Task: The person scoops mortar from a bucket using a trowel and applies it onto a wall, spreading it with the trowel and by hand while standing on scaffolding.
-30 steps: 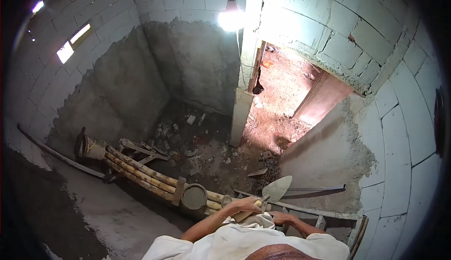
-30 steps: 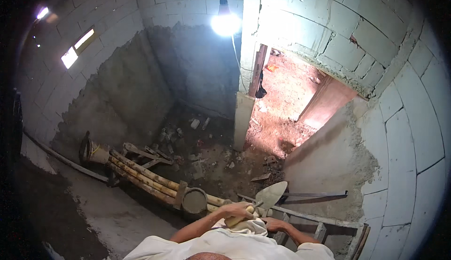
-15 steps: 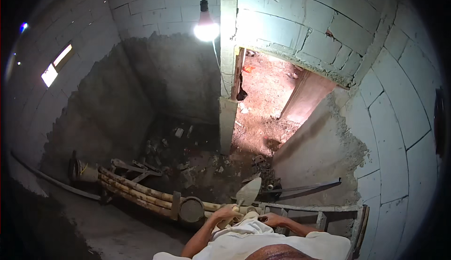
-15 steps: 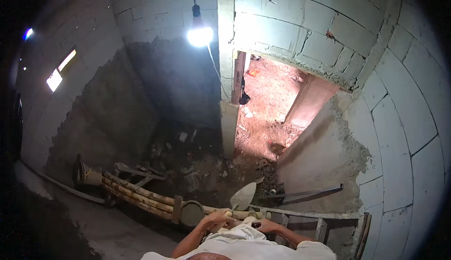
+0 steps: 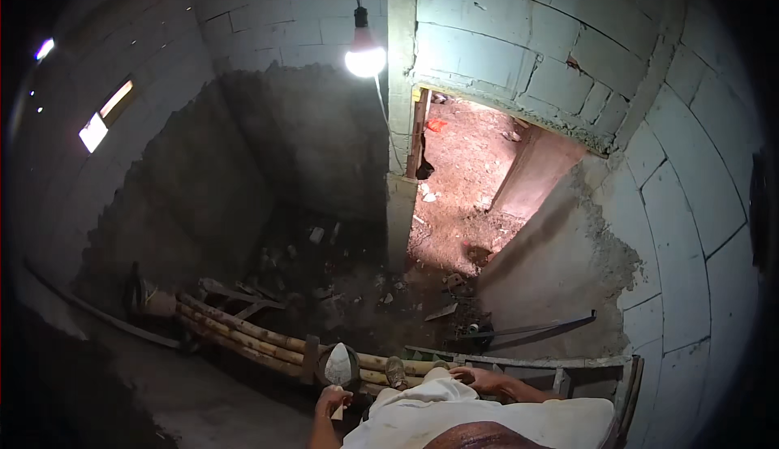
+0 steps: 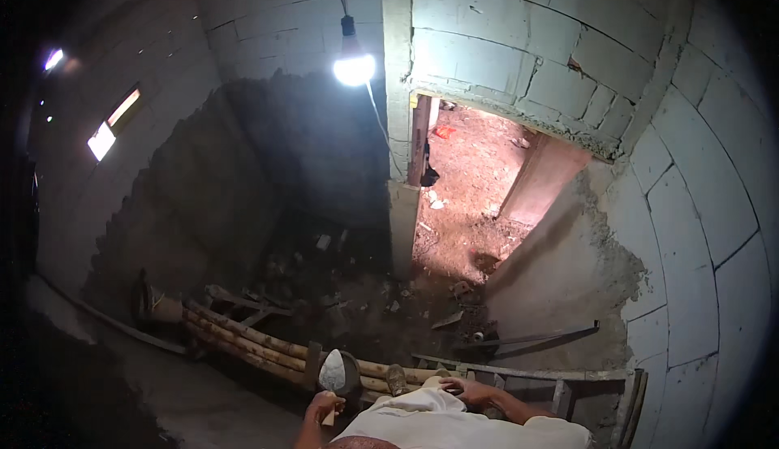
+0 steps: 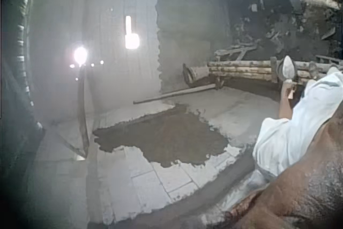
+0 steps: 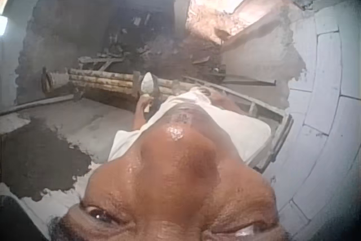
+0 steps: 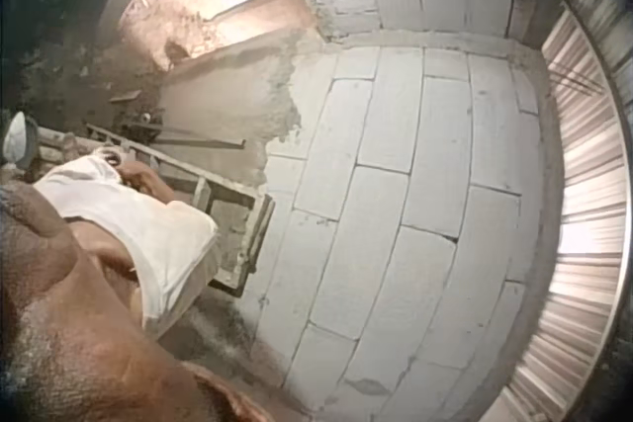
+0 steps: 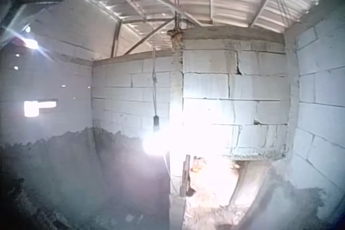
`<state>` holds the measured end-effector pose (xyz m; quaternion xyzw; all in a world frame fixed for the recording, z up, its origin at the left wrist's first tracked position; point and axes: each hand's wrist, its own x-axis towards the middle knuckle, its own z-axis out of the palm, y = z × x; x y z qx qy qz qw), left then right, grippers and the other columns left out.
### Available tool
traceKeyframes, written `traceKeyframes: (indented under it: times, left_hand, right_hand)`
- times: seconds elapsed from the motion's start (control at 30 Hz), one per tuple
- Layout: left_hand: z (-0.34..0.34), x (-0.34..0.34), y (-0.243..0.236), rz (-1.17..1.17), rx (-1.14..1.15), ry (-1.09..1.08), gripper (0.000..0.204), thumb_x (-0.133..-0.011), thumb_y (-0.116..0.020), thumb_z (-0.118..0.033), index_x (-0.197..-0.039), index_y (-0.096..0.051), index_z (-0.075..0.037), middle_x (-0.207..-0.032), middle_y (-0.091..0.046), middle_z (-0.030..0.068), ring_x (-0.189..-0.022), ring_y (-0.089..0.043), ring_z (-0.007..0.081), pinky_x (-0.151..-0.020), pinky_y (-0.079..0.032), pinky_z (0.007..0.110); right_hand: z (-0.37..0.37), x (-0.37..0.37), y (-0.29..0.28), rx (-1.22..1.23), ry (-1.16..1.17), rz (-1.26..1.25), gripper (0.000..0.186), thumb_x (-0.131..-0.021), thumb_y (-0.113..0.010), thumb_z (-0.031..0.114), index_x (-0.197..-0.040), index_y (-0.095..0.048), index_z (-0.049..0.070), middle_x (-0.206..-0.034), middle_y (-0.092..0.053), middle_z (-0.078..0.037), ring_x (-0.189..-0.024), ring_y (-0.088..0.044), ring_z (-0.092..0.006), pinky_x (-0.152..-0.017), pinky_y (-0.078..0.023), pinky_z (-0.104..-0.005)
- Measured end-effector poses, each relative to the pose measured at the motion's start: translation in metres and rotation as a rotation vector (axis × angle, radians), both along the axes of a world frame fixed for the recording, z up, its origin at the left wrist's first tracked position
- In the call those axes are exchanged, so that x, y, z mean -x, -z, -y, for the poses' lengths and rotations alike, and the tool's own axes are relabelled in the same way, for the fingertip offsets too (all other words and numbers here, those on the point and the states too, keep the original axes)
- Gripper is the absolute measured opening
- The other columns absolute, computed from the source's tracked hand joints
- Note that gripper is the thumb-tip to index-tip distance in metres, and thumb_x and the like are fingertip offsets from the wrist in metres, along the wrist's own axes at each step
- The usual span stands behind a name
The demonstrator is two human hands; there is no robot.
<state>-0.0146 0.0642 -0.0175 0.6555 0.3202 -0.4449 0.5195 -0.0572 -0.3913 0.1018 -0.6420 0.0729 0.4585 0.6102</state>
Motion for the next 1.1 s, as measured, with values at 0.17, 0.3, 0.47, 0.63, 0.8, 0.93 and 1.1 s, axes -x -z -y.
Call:
traceKeyframes:
  times: [0.17, 0.3, 0.47, 0.63, 0.8, 0.93, 1.1]
  left_hand:
    - [-0.018, 0.083, 0.025, -0.015, 0.089, -0.207, 0.012, -0.077, -0.069, -0.007, -0.079, -0.061, 0.001, -0.065, -0.062, 0.0119, -0.051, -0.059, 0.019, -0.042, -0.048, 0.03]
    - [0.002, 0.109, 0.01, 0.099, 0.099, -0.453, 0.01, -0.076, -0.068, -0.006, -0.074, -0.061, 0.001, -0.061, -0.06, 0.0117, -0.046, -0.057, 0.0187, -0.038, -0.045, 0.031]
    - [0.039, 0.151, -0.009, 0.152, 0.09, -0.762, 0.013, -0.072, -0.07, -0.005, -0.076, -0.057, -0.002, -0.061, -0.059, 0.0087, -0.047, -0.055, 0.0163, -0.039, -0.042, 0.03]
    - [0.09, 0.202, -0.026, 0.044, -0.011, -1.042, 0.02, -0.075, -0.071, -0.013, -0.086, -0.057, -0.004, -0.07, -0.062, 0.008, -0.058, -0.06, 0.0166, -0.048, -0.049, 0.03]
    - [0.142, 0.253, -0.034, 0.21, -0.017, -1.316, 0.017, -0.072, -0.072, -0.015, -0.077, -0.058, -0.006, -0.065, -0.06, 0.0055, -0.051, -0.056, 0.013, -0.043, -0.046, 0.027]
    - [0.161, 0.261, -0.041, 0.242, -0.114, -1.361, 0.017, -0.076, -0.071, -0.016, -0.081, -0.057, -0.007, -0.065, -0.06, 0.0056, -0.052, -0.057, 0.0135, -0.045, -0.047, 0.028]
    - [0.161, 0.265, -0.055, 0.344, -0.14, -1.582, 0.023, -0.075, -0.074, -0.02, -0.082, -0.055, -0.009, -0.067, -0.059, 0.0023, -0.053, -0.055, 0.0117, -0.046, -0.047, 0.027]
  right_hand:
    - [0.006, -0.001, 0.041, -0.015, 0.199, -0.04, 0.077, -0.071, -0.076, 0.006, -0.137, -0.037, 0.006, -0.132, -0.048, -0.012, -0.122, -0.045, -0.0192, -0.096, -0.041, -0.0322]
    - [0.002, -0.012, 0.072, 0.096, 0.094, 0.12, 0.065, -0.07, -0.078, 0.01, -0.128, -0.049, 0.005, -0.118, -0.058, -0.011, -0.108, -0.055, -0.0201, -0.092, -0.043, -0.0325]
    - [0.011, -0.053, 0.079, 0.095, -0.198, 0.116, 0.064, -0.071, -0.077, 0.01, -0.128, -0.049, 0.005, -0.118, -0.059, -0.012, -0.107, -0.055, -0.0203, -0.092, -0.044, -0.0325]
    - [0.004, -0.079, 0.079, 0.057, -0.416, 0.132, 0.063, -0.071, -0.077, 0.01, -0.128, -0.049, 0.005, -0.117, -0.059, -0.012, -0.107, -0.055, -0.0204, -0.092, -0.044, -0.0324]
    - [-0.006, -0.091, 0.077, 0.03, -0.554, 0.169, 0.063, -0.072, -0.077, 0.011, -0.128, -0.049, 0.005, -0.117, -0.059, -0.012, -0.106, -0.056, -0.0206, -0.092, -0.044, -0.0324]
    - [-0.014, -0.096, 0.073, 0.024, -0.648, 0.18, 0.062, -0.072, -0.076, 0.011, -0.128, -0.049, 0.005, -0.117, -0.059, -0.012, -0.105, -0.056, -0.0207, -0.091, -0.044, -0.0323]
    - [-0.028, -0.097, 0.059, 0.008, -0.875, 0.189, 0.061, -0.073, -0.076, 0.012, -0.127, -0.049, 0.006, -0.116, -0.06, -0.012, -0.105, -0.056, -0.0208, -0.091, -0.044, -0.0323]
